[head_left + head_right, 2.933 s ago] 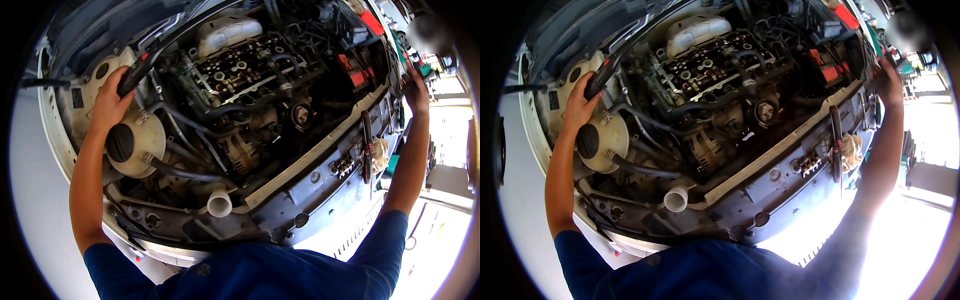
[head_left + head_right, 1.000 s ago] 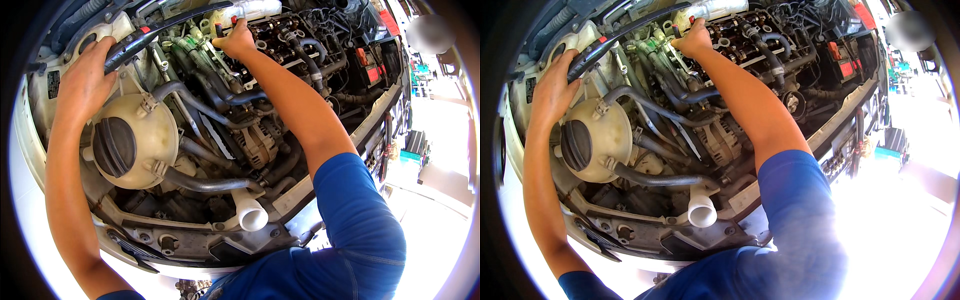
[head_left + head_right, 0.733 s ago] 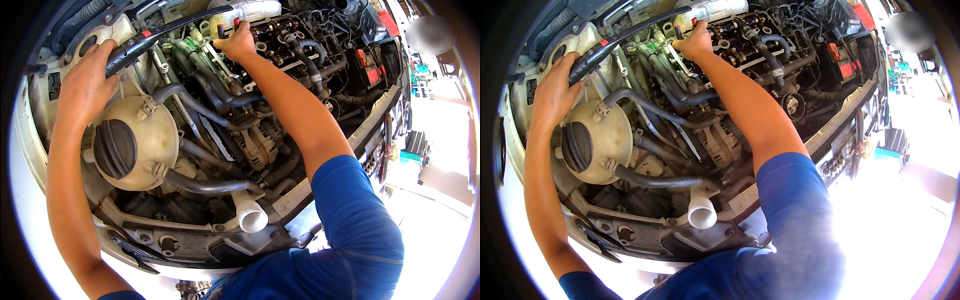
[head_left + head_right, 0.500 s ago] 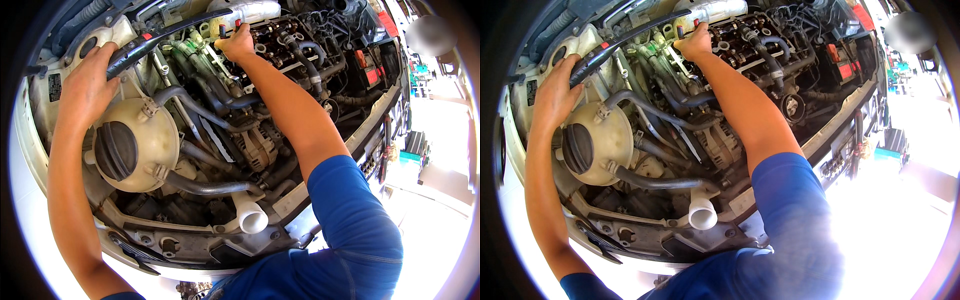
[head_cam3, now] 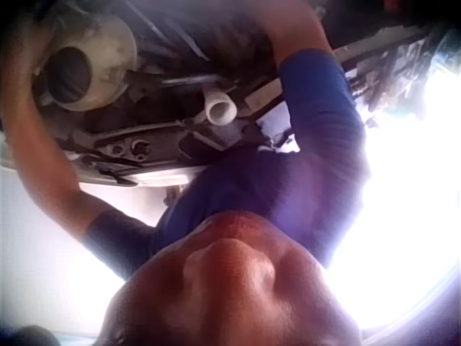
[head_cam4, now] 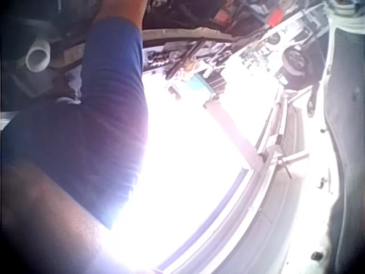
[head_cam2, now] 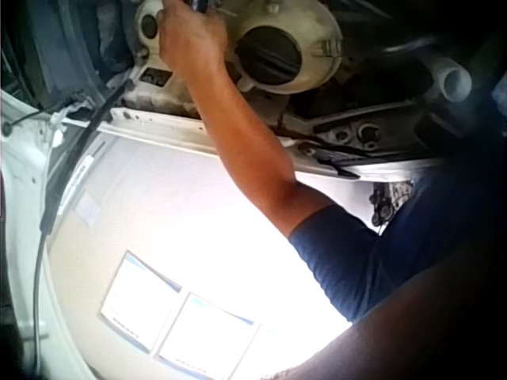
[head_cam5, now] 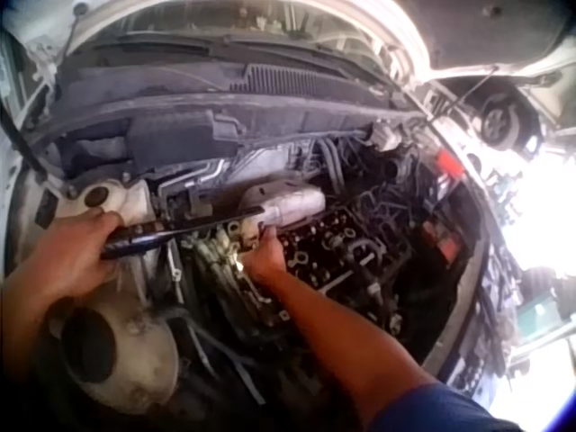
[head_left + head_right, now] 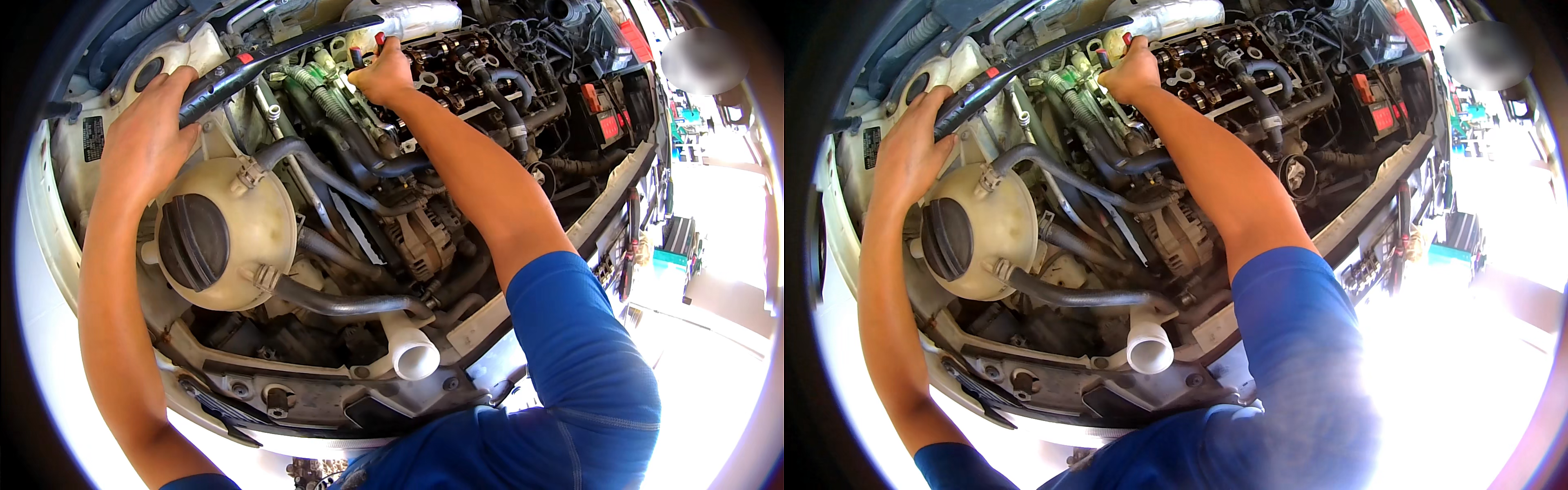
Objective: The person works on an exposed car engine by hand and using a screwdriver to manipulate internal components. The person also handles a small mechanical part and a larger engine component sitting on the floor.
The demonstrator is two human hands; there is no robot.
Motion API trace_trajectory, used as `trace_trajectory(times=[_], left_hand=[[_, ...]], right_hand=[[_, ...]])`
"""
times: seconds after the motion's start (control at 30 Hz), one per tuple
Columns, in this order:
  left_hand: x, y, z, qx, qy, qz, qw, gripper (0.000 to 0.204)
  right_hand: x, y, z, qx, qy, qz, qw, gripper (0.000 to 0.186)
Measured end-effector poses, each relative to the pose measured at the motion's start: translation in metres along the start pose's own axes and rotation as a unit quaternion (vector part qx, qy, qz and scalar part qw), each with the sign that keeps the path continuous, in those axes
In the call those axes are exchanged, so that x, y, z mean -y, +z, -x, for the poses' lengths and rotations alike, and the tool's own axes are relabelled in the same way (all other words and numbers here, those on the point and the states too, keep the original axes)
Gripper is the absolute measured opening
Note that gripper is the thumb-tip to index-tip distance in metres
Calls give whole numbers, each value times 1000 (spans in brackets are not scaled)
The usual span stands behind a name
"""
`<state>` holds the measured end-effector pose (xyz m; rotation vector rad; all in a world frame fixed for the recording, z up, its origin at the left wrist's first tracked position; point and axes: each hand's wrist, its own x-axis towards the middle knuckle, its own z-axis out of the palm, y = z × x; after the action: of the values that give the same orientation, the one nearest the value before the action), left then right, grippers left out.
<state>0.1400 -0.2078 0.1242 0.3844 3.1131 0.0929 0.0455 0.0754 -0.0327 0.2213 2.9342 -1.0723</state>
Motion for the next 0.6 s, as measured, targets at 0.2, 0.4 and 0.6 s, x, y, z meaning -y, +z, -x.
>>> trace_trajectory(times=[0.2,0.4,0.6], left_hand=[[-7,-5,-2,-14,3,-9,1000,50],[-9,-10,0,19,43,34,998,50],[-26,-24,-1,45,75,39,995,48]], right_hand=[[-2,-30,-17,-92,79,-104,987,59],[-1,-77,-20,-64,42,-176,981,59],[24,-181,13,-20,-53,-320,946,36]])
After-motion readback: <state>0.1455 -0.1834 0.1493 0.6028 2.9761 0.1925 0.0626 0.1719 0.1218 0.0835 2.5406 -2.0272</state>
